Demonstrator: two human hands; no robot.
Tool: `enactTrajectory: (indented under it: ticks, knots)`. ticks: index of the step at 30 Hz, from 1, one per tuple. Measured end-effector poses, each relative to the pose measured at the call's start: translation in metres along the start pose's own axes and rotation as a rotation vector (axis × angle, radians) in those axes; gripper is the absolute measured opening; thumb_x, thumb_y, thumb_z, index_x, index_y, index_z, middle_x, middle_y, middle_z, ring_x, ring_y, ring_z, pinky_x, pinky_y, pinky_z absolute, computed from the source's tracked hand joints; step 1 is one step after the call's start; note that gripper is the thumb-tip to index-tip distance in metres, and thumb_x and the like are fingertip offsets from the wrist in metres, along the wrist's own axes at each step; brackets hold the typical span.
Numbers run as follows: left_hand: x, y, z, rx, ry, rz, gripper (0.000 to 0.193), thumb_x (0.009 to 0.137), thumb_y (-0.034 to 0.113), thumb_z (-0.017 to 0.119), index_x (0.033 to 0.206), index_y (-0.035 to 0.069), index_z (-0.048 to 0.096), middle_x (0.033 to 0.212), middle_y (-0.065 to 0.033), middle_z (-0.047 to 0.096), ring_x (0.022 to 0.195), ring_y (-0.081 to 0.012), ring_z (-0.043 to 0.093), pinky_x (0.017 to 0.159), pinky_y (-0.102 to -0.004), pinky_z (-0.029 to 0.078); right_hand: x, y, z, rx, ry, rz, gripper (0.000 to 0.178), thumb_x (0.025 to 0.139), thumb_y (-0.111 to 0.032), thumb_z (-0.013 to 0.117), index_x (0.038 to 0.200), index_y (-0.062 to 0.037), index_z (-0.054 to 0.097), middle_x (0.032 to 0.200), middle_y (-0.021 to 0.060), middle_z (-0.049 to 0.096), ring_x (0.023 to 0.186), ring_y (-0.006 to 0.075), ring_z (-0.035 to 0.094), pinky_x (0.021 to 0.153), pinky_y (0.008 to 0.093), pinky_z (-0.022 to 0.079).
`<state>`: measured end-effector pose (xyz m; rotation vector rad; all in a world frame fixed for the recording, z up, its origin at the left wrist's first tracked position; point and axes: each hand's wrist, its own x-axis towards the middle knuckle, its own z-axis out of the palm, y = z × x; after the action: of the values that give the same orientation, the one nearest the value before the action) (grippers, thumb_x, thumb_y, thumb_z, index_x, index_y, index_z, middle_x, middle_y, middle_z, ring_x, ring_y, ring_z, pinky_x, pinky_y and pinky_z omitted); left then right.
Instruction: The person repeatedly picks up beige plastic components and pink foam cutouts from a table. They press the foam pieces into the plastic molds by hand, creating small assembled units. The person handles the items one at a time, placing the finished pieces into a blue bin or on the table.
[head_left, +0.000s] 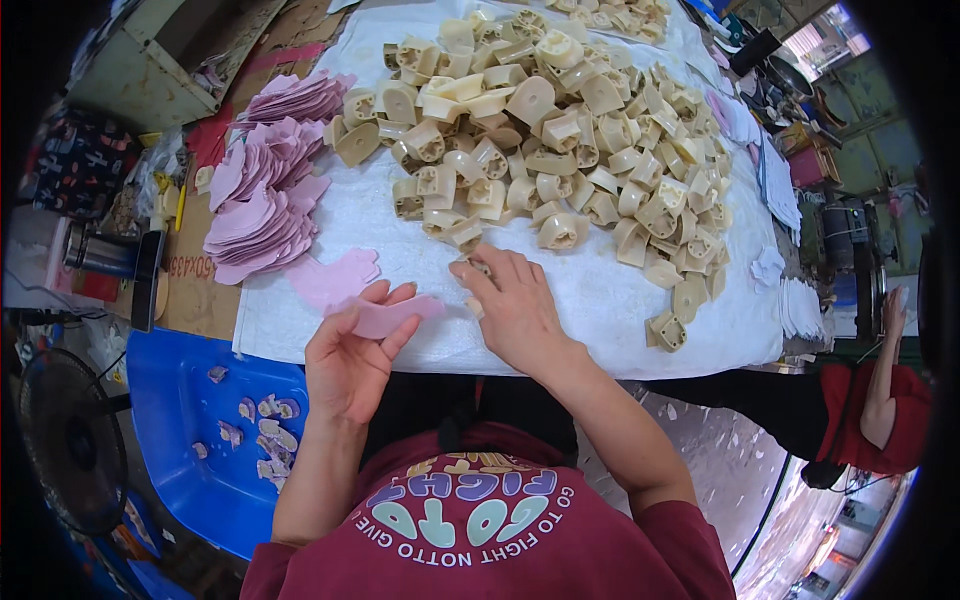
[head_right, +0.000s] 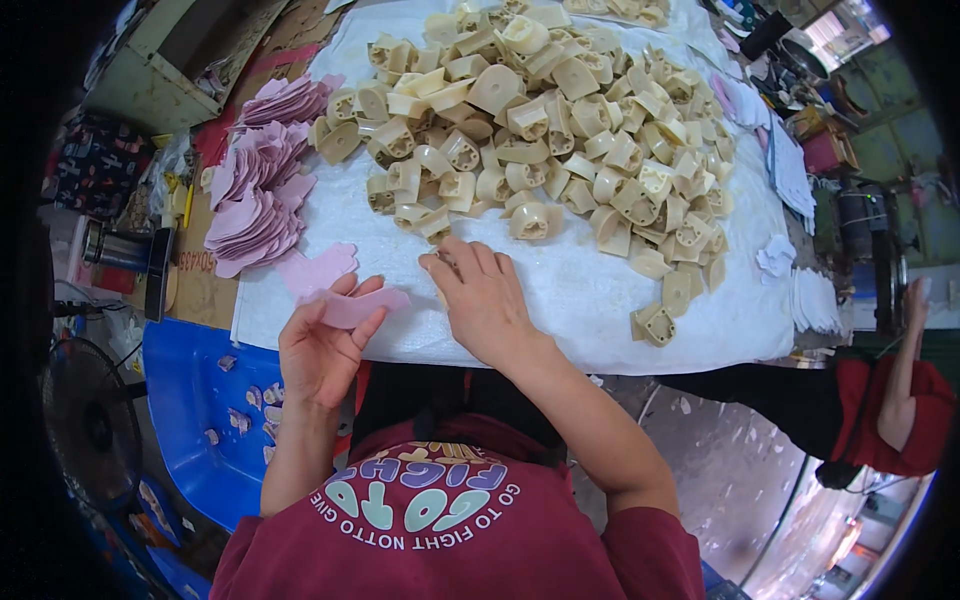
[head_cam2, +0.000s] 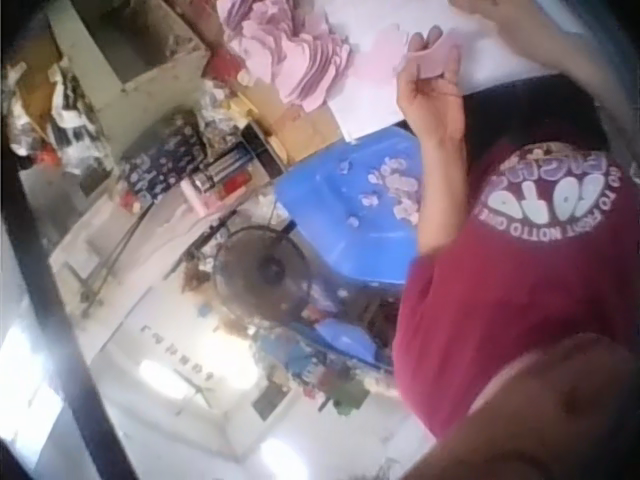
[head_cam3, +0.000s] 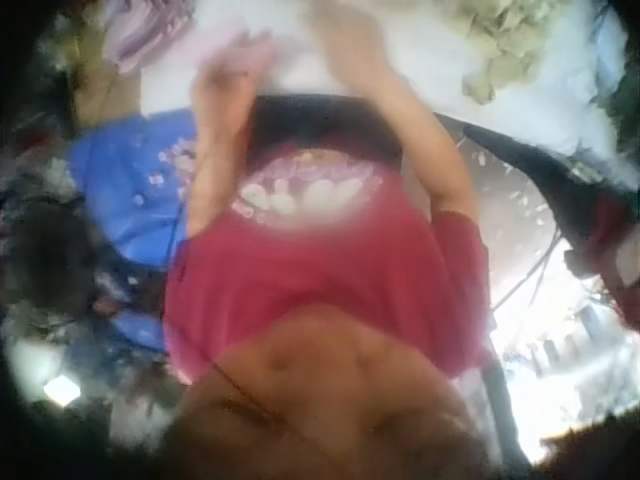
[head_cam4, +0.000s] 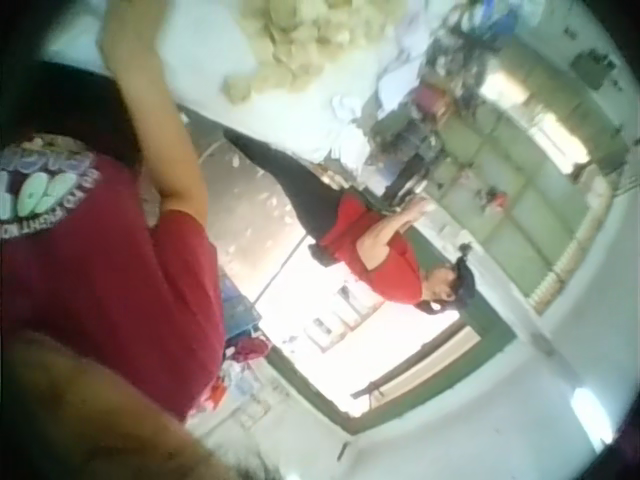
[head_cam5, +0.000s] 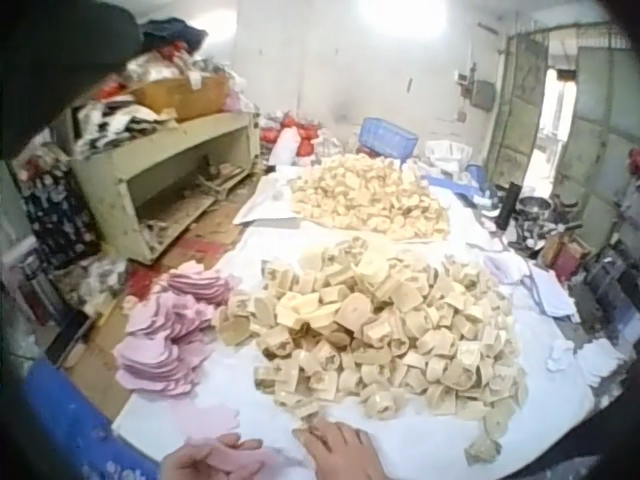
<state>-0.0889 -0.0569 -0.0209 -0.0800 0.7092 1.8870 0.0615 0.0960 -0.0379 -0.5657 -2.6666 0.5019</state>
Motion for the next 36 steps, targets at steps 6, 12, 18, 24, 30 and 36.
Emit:
enactTrajectory:
  ticks: [6,12,18,24,30,36]
  knots:
    - [0.01,-0.01,0.004,0.079,-0.036,-0.006,0.039,0.097,0.021,0.045,0.122,-0.007,0.05,0.126,-0.0241,0.053,0.124,-0.0383,0.047,0.097,-0.0514,0.048,0.001,0.019,-0.007,0.082,0.06,-0.209,0.035,0.072,-0.004,0.063,0.107,-0.0057,0.059,0.108,0.0128,0.057,0.103,0.0298,0.055,0.086,0.0399,0.044]
    - [0.02,-0.046,0.02,0.109,0.034,0.046,0.046,0.099,0.03,0.044,0.132,-0.003,0.042,0.129,-0.0192,0.052,0.117,-0.0312,0.054,0.098,-0.0442,0.047,-0.029,-0.042,-0.049,0.619,0.131,0.291,0.034,0.074,-0.014,0.071,0.104,-0.0042,0.058,0.094,0.0128,0.061,0.087,0.0308,0.059,0.078,0.0397,0.047]
    - [0.021,-0.046,0.048,-0.08,-0.031,-0.233,0.048,0.099,0.032,0.044,0.136,0.002,0.039,0.133,-0.0174,0.05,0.116,-0.0301,0.055,0.099,-0.0446,0.047,-0.04,-0.06,-0.055,0.548,0.049,-0.072,0.059,0.071,-0.019,0.077,0.121,-0.0006,0.053,0.106,0.0158,0.055,0.086,0.0322,0.057,0.079,0.041,0.048]
    - [0.009,-0.048,0.059,0.053,-0.056,-0.267,0.046,0.098,0.031,0.047,0.134,0.002,0.041,0.129,-0.0174,0.052,0.099,-0.0285,0.064,0.086,-0.0418,0.054,-0.03,-0.053,-0.047,0.634,0.236,-0.106,0.047,0.073,0.004,0.068,0.119,-0.0013,0.058,0.114,0.0152,0.055,0.098,0.0302,0.06,0.082,0.0355,0.05]
    - [0.006,-0.046,0.057,0.164,-0.01,-0.071,0.036,0.097,0.022,0.052,0.124,-0.002,0.052,0.124,-0.0176,0.057,0.111,-0.0256,0.059,0.093,-0.0371,0.05,-0.026,-0.049,-0.068,0.692,0.193,0.103,0.038,0.078,0.003,0.067,0.116,-0.0027,0.06,0.101,0.0122,0.065,0.089,0.0275,0.065,0.08,0.0334,0.052]
    - [-0.009,-0.041,0.065,0.192,-0.089,-0.048,0.036,0.099,0.02,0.05,0.124,-0.005,0.051,0.124,-0.0213,0.057,0.117,-0.0278,0.056,0.097,-0.0391,0.048,-0.027,-0.041,-0.06,0.577,0.437,-0.017,0.031,0.071,0.004,0.071,0.101,-0.0022,0.062,0.102,0.0138,0.065,0.095,0.0311,0.064,0.082,0.0361,0.053]
